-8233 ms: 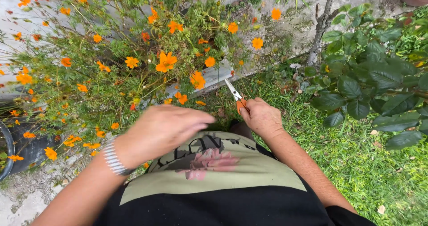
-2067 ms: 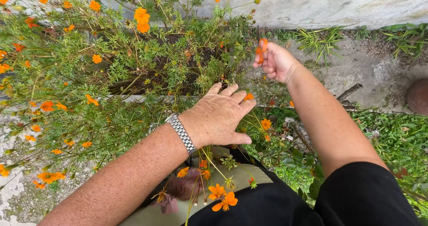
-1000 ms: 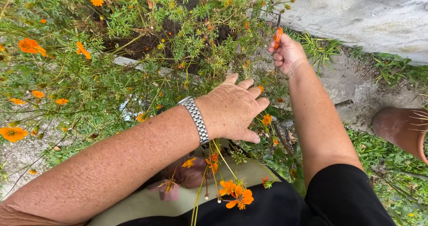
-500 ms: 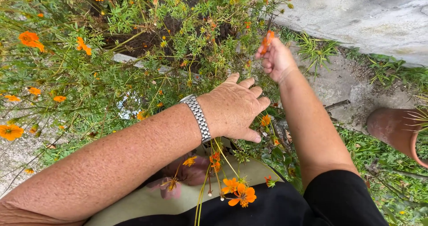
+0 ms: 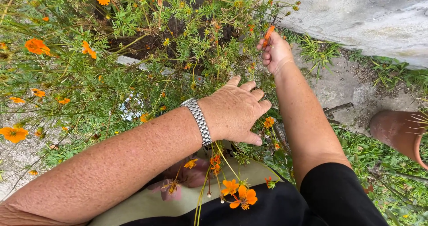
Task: Harvesting seeds from dried flowers using scissors and collecting them in a small container.
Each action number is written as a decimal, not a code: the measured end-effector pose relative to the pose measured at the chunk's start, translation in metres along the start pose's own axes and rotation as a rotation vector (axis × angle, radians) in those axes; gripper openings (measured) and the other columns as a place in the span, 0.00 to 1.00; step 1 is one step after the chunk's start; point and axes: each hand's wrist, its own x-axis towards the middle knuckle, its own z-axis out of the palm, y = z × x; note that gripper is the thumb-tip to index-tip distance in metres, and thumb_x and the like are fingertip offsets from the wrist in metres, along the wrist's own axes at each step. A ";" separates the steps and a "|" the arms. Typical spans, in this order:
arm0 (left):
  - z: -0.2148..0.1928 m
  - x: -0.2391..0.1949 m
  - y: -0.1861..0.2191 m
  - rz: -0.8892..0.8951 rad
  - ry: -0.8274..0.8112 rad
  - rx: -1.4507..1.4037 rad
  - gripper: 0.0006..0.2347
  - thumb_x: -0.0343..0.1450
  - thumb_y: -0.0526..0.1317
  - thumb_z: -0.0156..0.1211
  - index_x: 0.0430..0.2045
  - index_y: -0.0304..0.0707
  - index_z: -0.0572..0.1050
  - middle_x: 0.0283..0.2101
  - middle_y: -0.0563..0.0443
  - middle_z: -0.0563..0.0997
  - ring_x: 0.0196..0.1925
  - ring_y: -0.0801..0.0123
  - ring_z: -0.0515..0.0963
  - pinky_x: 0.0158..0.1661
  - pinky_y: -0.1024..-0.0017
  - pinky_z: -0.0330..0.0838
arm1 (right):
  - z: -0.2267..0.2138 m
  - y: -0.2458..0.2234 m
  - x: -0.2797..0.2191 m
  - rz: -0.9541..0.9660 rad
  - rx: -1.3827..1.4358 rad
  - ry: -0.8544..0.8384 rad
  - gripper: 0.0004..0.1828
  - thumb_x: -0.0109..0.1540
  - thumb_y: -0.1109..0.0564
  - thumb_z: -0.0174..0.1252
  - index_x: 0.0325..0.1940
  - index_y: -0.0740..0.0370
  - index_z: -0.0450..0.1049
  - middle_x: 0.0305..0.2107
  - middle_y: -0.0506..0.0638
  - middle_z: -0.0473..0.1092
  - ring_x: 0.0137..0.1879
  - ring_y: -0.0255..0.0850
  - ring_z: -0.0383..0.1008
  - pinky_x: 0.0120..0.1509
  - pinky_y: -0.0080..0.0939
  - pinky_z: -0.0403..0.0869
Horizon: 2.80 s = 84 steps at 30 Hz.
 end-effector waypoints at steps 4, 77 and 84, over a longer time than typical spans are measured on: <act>-0.030 0.001 0.009 -0.069 -0.261 -0.009 0.35 0.67 0.63 0.63 0.63 0.38 0.67 0.65 0.34 0.71 0.72 0.40 0.63 0.68 0.35 0.48 | -0.004 0.007 -0.002 -0.063 -0.099 -0.049 0.18 0.62 0.36 0.50 0.33 0.50 0.71 0.24 0.42 0.72 0.14 0.22 0.54 0.17 0.23 0.53; -0.026 -0.021 -0.016 -0.172 0.007 -0.184 0.30 0.65 0.64 0.65 0.48 0.37 0.74 0.54 0.45 0.78 0.65 0.50 0.69 0.66 0.38 0.53 | -0.029 -0.211 0.085 -0.269 -1.861 -0.040 0.32 0.71 0.30 0.51 0.53 0.61 0.77 0.44 0.64 0.77 0.60 0.58 0.71 0.70 0.77 0.59; -0.026 -0.018 -0.016 -0.193 0.032 -0.184 0.31 0.64 0.65 0.65 0.49 0.38 0.75 0.56 0.45 0.78 0.67 0.49 0.68 0.64 0.36 0.55 | -0.018 -0.190 0.172 -0.103 -1.120 -0.270 0.16 0.64 0.58 0.61 0.55 0.60 0.72 0.48 0.51 0.71 0.57 0.42 0.71 0.64 0.43 0.71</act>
